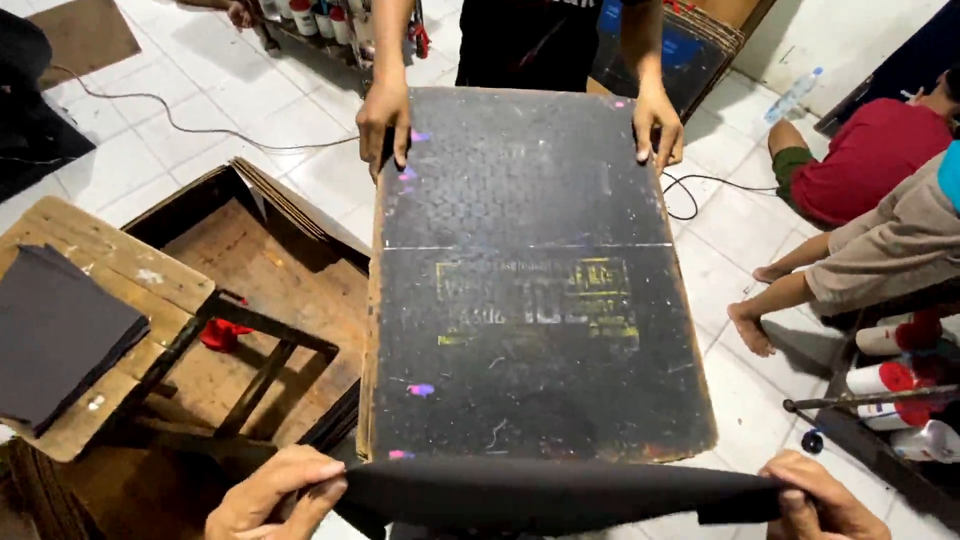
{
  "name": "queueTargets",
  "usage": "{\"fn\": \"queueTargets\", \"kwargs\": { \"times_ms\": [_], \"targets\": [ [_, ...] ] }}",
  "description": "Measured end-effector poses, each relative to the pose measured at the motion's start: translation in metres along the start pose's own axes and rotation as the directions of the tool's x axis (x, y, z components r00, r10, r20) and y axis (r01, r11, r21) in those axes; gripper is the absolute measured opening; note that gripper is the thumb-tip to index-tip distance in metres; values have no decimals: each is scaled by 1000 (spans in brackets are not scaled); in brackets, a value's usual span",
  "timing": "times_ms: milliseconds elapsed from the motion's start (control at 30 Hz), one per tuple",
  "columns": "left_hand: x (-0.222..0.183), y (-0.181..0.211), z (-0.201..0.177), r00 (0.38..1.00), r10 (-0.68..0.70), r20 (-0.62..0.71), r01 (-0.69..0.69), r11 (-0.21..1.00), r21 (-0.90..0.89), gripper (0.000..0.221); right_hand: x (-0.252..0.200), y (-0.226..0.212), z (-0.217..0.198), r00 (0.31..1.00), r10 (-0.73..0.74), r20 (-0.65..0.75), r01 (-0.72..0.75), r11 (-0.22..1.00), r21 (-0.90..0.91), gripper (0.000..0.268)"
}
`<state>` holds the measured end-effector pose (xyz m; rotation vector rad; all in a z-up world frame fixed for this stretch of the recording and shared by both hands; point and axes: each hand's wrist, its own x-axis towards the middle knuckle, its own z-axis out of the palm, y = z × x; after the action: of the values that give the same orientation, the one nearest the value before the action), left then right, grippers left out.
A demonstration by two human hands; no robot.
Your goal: Placing and smoothing pre-cut fabric sleeves onto a screen printing board for preparation.
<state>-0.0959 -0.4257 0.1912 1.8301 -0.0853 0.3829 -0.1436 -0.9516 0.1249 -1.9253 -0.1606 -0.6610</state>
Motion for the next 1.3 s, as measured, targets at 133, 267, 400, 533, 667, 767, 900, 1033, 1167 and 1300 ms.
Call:
{"fn": "queueTargets", "kwargs": {
  "times_ms": [133,267,400,533,667,767,900,1033,1167,1300],
  "targets": [
    [21,-9,11,992,-51,-113,30,984,-174,14,7,42,-29,977,84,195,-64,992,-106,27],
    [57,-32,22,993,-4,-116,-13,989,-144,10,37,22,46,964,7,-266,-41,991,-123,12],
    [84,-83,59,995,-99,-16,100,995,27,3,72,54,76,910,393,-133,-413,882,-227,13],
    [75,-126,97,940,-341,-11,336,920,204,10,47,137,89,712,677,-184,-702,680,-214,23],
    [90,-102,107,843,-528,-104,538,827,163,17,41,154,78,683,709,-176,-720,614,-324,23],
    [88,-98,117,844,-500,-196,536,762,363,11,39,145,81,706,692,-151,-701,653,-288,24],
    [97,-79,127,781,-550,-297,618,751,234,10,74,100,92,642,746,-175,-753,572,-326,24],
    [97,-53,133,917,-169,-361,290,903,315,9,110,55,81,770,620,-152,-633,711,-306,12],
    [124,-13,113,874,-263,-409,366,909,199,13,163,49,59,940,317,-128,-309,948,79,3],
    [186,49,95,949,-51,-311,134,959,251,13,238,34,36,987,143,-70,-150,983,-104,9]
  ]
}}
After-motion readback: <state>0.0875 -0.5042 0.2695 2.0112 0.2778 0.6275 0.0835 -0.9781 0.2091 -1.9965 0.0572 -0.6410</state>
